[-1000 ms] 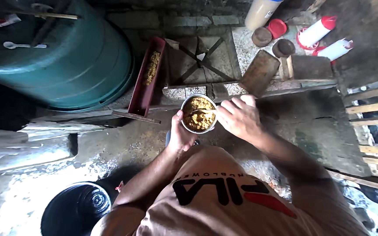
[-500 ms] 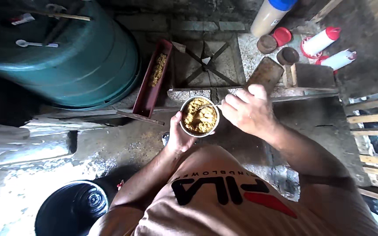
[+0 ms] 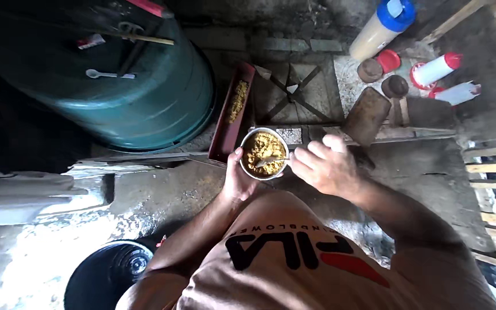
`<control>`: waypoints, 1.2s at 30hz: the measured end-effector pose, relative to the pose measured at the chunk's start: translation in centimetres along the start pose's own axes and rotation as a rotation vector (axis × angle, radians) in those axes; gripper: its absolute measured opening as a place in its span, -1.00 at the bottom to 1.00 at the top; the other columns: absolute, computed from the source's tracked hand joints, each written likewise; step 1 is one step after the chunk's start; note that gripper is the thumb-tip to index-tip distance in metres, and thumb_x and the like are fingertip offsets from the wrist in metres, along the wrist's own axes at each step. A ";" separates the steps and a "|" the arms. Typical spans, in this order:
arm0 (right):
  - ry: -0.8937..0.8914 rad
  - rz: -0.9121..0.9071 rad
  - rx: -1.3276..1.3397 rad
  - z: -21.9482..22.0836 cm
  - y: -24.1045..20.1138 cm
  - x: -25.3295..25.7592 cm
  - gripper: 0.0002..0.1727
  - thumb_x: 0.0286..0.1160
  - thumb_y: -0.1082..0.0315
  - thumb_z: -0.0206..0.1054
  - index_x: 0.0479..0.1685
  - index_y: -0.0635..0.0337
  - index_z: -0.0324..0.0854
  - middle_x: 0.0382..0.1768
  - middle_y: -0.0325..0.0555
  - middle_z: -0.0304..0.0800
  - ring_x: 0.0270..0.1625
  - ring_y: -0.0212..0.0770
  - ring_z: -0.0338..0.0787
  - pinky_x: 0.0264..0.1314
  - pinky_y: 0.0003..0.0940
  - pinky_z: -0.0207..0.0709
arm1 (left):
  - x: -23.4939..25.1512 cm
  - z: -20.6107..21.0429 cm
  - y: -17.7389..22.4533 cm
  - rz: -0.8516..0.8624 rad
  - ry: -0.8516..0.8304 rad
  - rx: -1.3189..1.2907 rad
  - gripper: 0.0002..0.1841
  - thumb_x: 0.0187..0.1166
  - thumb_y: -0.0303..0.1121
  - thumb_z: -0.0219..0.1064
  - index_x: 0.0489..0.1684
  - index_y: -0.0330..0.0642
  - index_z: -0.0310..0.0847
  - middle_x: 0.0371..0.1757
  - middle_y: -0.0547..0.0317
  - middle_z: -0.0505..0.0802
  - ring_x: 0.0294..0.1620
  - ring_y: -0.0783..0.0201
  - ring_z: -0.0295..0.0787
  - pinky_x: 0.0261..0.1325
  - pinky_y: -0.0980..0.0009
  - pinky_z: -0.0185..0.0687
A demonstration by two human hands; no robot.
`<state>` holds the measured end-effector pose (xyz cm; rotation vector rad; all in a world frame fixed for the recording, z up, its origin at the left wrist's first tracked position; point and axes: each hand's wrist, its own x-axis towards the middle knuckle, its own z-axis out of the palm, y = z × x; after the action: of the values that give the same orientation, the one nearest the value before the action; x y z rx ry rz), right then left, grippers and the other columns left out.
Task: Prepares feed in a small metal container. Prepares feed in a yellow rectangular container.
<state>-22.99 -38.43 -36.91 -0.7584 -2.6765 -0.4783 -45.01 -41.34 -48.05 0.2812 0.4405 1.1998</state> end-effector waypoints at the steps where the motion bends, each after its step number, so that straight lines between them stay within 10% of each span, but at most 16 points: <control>1: -0.013 -0.016 0.010 0.4 -0.3 0.9 -0.76 0.74 0.24 0.21 -0.26 0.06 0.72 -0.29 -0.14 0.71 -0.22 -0.10 0.64 0.17 -0.06 0.37 | 0.0 -0.3 1.1 -0.005 -0.005 0.003 -0.14 0.20 0.31 0.53 0.55 0.10 0.47 0.38 -0.05 0.74 0.34 -0.08 0.73 0.24 -0.20 0.72; 27: -0.097 -0.067 -0.098 2.6 0.3 15.2 -0.77 0.69 0.50 0.12 -0.22 0.09 0.68 -0.22 -0.12 0.75 -0.16 -0.09 0.63 0.13 -0.13 0.31 | 3.9 -5.9 11.4 -0.205 -0.139 -0.014 -0.14 0.21 0.33 0.53 0.51 0.06 0.51 0.33 -0.12 0.76 0.31 -0.17 0.75 0.18 -0.30 0.73; 36: -0.560 0.080 -0.158 2.6 0.7 15.4 -0.83 0.61 0.49 0.17 -0.29 0.25 0.66 -0.38 0.06 0.69 -0.33 0.04 0.70 0.02 0.00 0.44 | 5.7 -4.9 11.0 -0.203 -0.026 0.060 -0.23 0.39 0.31 0.35 0.60 0.17 0.40 0.39 -0.10 0.72 0.28 -0.18 0.76 0.03 -0.29 0.77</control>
<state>-35.61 -30.00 -33.16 -1.1904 -3.1234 -0.5230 -54.78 -32.33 -48.57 0.2958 0.4713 0.9851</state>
